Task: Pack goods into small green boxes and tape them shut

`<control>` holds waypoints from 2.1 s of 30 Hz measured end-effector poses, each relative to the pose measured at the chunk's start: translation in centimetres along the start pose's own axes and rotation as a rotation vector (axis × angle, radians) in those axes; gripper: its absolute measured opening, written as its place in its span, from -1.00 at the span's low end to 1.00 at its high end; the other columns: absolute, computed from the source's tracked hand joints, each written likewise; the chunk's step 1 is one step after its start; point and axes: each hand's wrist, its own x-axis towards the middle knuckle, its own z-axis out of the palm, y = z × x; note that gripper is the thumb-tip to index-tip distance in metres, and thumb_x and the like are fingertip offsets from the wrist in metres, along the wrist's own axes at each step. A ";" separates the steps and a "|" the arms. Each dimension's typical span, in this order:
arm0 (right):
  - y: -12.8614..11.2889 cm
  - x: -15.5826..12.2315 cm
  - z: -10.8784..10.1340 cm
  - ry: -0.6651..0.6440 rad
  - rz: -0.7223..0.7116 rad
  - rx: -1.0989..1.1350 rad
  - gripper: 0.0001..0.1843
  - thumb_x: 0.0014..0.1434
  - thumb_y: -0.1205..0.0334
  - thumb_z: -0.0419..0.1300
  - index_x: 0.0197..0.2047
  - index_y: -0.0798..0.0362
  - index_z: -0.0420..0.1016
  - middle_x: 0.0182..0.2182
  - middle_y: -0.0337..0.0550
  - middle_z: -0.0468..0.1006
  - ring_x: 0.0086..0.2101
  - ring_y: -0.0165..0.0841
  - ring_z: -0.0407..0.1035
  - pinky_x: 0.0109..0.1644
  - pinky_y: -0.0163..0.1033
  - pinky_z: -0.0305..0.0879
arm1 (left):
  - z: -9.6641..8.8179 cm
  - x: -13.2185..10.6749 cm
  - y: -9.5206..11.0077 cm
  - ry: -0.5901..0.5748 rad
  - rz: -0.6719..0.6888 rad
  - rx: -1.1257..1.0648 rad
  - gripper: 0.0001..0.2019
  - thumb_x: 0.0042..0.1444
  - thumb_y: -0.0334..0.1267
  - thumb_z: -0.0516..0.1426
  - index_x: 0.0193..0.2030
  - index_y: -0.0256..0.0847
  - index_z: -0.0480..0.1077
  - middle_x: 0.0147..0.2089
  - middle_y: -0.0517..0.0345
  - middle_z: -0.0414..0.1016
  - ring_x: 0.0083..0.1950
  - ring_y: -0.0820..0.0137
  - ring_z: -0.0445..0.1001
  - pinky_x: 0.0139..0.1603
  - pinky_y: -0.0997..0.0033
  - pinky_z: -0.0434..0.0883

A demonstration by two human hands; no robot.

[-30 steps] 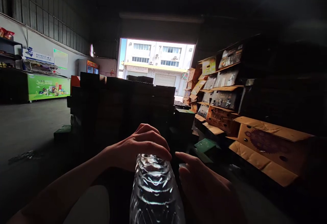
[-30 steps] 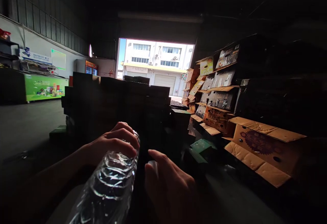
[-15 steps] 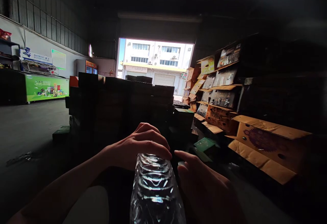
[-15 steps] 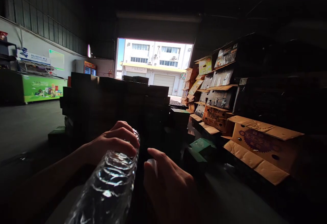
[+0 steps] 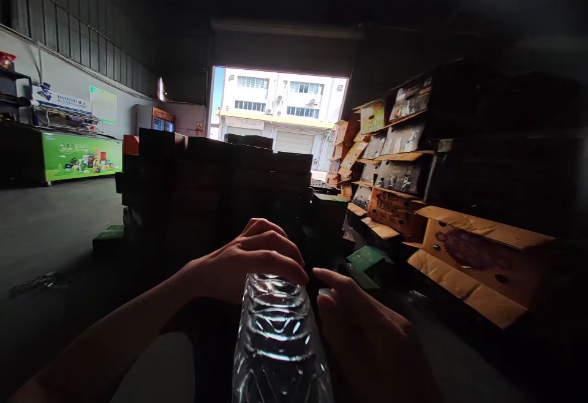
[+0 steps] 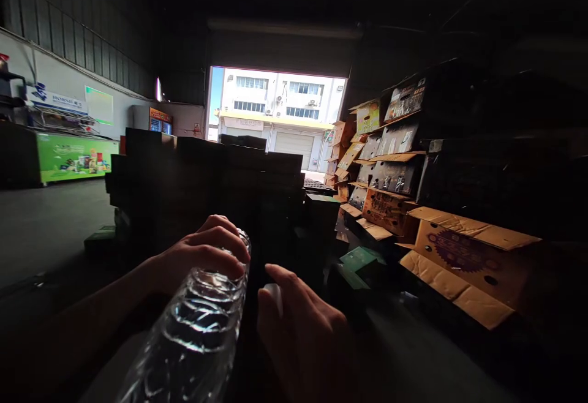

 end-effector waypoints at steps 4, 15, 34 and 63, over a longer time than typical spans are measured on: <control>0.1 0.0 -0.1 -0.019 -0.010 -0.031 -0.63 0.40 -0.07 0.13 0.02 -0.05 0.64 -0.43 -0.23 0.65 -0.53 -0.40 0.51 -0.49 -0.43 0.43 | 0.1 0.0 0.1 0.004 -0.012 0.002 -0.80 0.30 -0.15 0.28 0.02 -0.08 0.51 -0.05 0.07 0.62 0.12 0.29 0.47 0.19 0.25 0.38; 0.1 -0.2 0.0 -0.032 -0.013 -0.007 -0.63 0.41 -0.06 0.13 0.05 -0.05 0.62 -0.44 -0.24 0.64 -0.55 -0.42 0.47 -0.47 -0.43 0.42 | -0.1 0.4 0.1 -0.009 0.014 0.008 -0.80 0.30 -0.17 0.29 0.02 -0.10 0.51 -0.06 0.06 0.63 0.11 0.29 0.50 0.16 0.26 0.40; 0.3 -0.4 0.2 -0.014 -0.020 -0.050 -0.63 0.40 -0.05 0.13 0.05 -0.05 0.62 -0.43 -0.24 0.65 -0.56 -0.42 0.46 -0.43 -0.42 0.47 | 0.1 0.4 0.1 0.029 0.011 0.020 -0.81 0.30 -0.17 0.28 0.01 -0.09 0.51 -0.06 0.07 0.62 0.10 0.29 0.49 0.16 0.24 0.40; 0.1 -0.4 0.0 0.002 -0.030 -0.073 -0.63 0.42 -0.05 0.12 0.06 -0.07 0.62 -0.38 -0.21 0.67 -0.49 -0.38 0.53 -0.40 -0.40 0.49 | 0.1 0.4 0.3 0.022 -0.016 0.011 -0.81 0.31 -0.15 0.27 0.01 -0.09 0.52 -0.05 0.07 0.63 0.11 0.30 0.49 0.17 0.25 0.40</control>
